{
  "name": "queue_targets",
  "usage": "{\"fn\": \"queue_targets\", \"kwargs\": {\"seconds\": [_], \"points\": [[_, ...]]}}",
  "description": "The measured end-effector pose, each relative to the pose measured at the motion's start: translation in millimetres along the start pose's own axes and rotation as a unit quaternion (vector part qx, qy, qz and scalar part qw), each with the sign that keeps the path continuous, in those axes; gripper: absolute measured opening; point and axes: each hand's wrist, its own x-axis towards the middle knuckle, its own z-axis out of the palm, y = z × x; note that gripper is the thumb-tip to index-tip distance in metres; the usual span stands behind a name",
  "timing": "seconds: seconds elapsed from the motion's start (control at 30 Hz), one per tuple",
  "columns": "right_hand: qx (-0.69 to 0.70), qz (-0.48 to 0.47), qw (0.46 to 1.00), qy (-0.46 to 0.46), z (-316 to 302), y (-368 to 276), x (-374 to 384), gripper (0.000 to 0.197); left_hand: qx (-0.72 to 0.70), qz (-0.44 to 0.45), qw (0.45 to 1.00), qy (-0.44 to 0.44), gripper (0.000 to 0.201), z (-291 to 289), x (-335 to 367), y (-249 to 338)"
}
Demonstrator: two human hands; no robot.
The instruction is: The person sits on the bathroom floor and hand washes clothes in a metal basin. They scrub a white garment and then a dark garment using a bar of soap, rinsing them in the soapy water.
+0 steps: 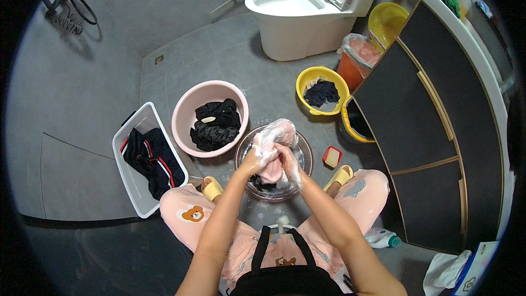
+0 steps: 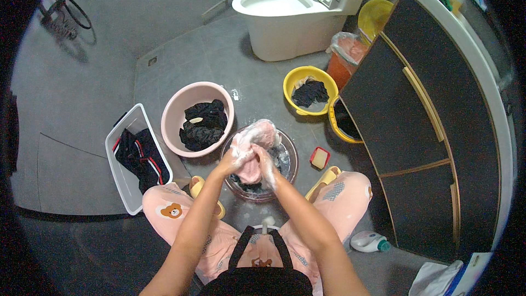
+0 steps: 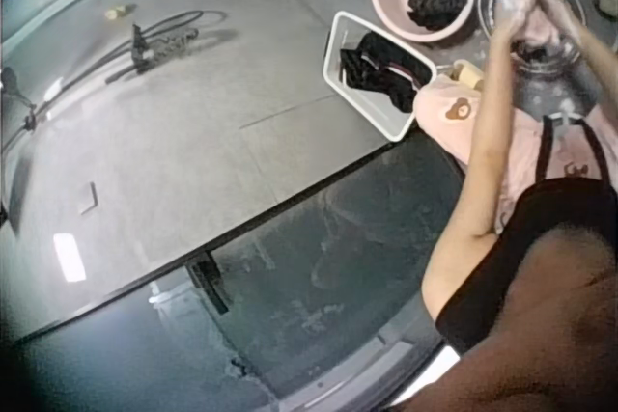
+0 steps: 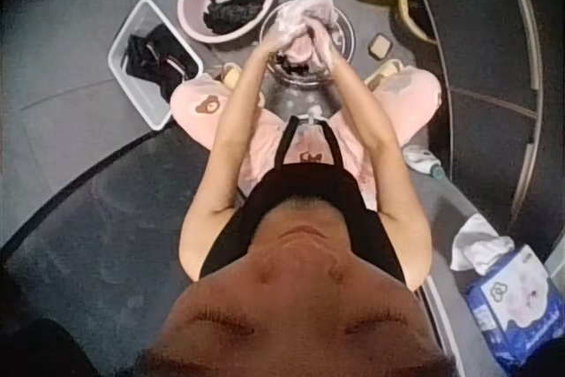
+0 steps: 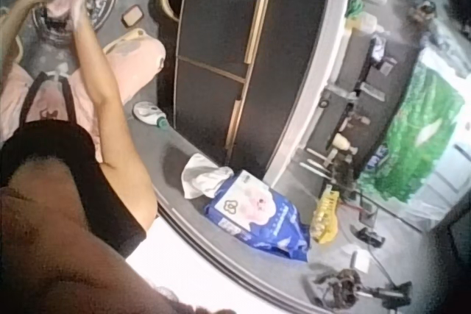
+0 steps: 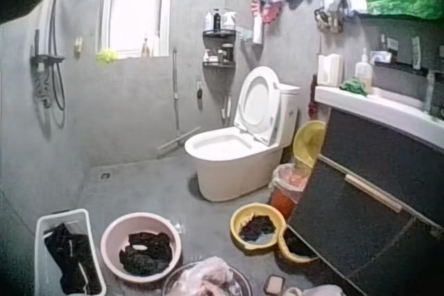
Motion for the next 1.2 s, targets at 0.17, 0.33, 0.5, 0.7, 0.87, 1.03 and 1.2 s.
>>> {"fn": "queue_targets", "kwargs": {"seconds": [0.17, 0.33, 0.5, 0.7, 0.87, 1.03, 1.2], "points": [[0.003, 0.102, 0.995, -0.008, 20, -32, -19, 0.044, -0.039, -0.038, 0.994, 0.095, 0.058, -4, -6, -4], [-0.029, 0.08, 0.991, 0.102, 24, -23, -12, 0.042, 0.178, 0.05, 0.957, 0.222, 0.039, 18, -16, -1], [0.139, 0.058, 0.987, -0.048, -2, -15, 8, 0.031, 0.175, 0.164, 0.941, 0.237, 0.028, 36, -30, -2], [0.194, -0.05, 0.979, -0.02, -63, 24, 46, 0.029, 0.126, 0.181, 0.961, 0.167, 0.039, 52, -27, 10], [0.187, -0.024, 0.981, -0.054, -12, 12, 27, 0.024, 0.208, 0.081, 0.947, 0.232, 0.055, 43, -29, 19], [0.049, -0.07, 0.991, 0.105, 39, -10, 2, 0.03, 0.121, 0.044, 0.946, 0.299, 0.043, 37, -20, 30], [-0.142, -0.096, 0.97, 0.172, 35, -3, -4, 0.031, 0.119, 0.08, 0.948, 0.283, 0.025, 30, -13, 18]]}}
